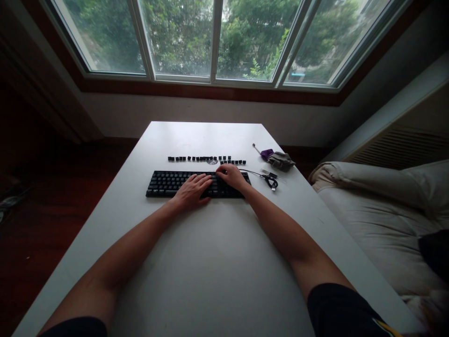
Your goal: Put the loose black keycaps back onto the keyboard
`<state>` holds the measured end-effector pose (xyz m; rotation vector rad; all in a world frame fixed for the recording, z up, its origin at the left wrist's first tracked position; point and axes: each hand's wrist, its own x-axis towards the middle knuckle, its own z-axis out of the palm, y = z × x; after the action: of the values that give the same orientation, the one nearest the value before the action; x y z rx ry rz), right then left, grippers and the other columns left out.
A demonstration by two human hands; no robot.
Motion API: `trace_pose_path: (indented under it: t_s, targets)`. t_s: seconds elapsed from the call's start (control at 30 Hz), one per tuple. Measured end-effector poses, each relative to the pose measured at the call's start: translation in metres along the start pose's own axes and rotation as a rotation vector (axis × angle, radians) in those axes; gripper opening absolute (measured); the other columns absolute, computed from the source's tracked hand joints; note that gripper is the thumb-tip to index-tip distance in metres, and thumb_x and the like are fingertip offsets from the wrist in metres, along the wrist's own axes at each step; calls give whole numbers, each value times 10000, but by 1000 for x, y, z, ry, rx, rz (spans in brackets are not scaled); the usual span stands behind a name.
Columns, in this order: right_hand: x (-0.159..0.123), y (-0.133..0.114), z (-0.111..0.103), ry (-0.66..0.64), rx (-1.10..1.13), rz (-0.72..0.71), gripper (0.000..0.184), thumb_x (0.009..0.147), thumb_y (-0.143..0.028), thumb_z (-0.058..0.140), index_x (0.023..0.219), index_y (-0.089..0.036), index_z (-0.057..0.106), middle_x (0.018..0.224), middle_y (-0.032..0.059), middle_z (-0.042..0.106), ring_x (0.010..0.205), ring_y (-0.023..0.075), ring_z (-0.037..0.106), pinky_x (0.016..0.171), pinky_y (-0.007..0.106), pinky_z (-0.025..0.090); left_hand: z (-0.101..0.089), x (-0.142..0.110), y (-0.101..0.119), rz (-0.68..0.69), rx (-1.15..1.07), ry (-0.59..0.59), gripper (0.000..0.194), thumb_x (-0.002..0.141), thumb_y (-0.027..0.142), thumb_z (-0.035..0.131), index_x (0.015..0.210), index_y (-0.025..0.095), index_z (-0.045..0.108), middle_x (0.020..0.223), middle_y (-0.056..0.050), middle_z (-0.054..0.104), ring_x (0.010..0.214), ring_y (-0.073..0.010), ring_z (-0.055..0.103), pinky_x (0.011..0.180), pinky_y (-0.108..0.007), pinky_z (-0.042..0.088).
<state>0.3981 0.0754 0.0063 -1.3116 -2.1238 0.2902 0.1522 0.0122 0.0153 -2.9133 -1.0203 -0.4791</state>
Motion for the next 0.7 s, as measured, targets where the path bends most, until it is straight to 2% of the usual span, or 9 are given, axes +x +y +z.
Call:
trace_pose_path:
  t_s: [0.17,0.3,0.43,0.7]
  targets:
    - [24,22,-8,95,-214,54,111,913,-209,617,947,-205,722,926,56,685,947,220,563,905,338,442,-1,0,1,9,12,8,629,900,436,602,1471,209,470,1569,-103,428,1446,-305,377,1211,-488,278]
    - [41,37,-10,1,-392,57,162,894,-240,656,1036,-210,728,1047,97,662,1056,264,508,922,360,445,-2,1,0,1,8,19,598,872,429,635,1417,210,520,1509,-114,481,1389,-309,432,1170,-478,337]
    - [49,41,-6,-84,-467,21,202,898,-256,658,1079,-204,730,1106,118,644,1100,282,482,948,381,436,-4,0,-1,3,13,25,596,852,424,658,1390,199,535,1481,-123,499,1365,-315,443,1153,-477,351]
    - [53,47,1,-118,-485,30,208,904,-219,637,1088,-213,732,1125,121,648,1110,289,485,949,390,424,-5,-2,-3,15,22,30,586,860,431,657,1382,192,538,1480,-126,499,1363,-318,439,1149,-481,348]
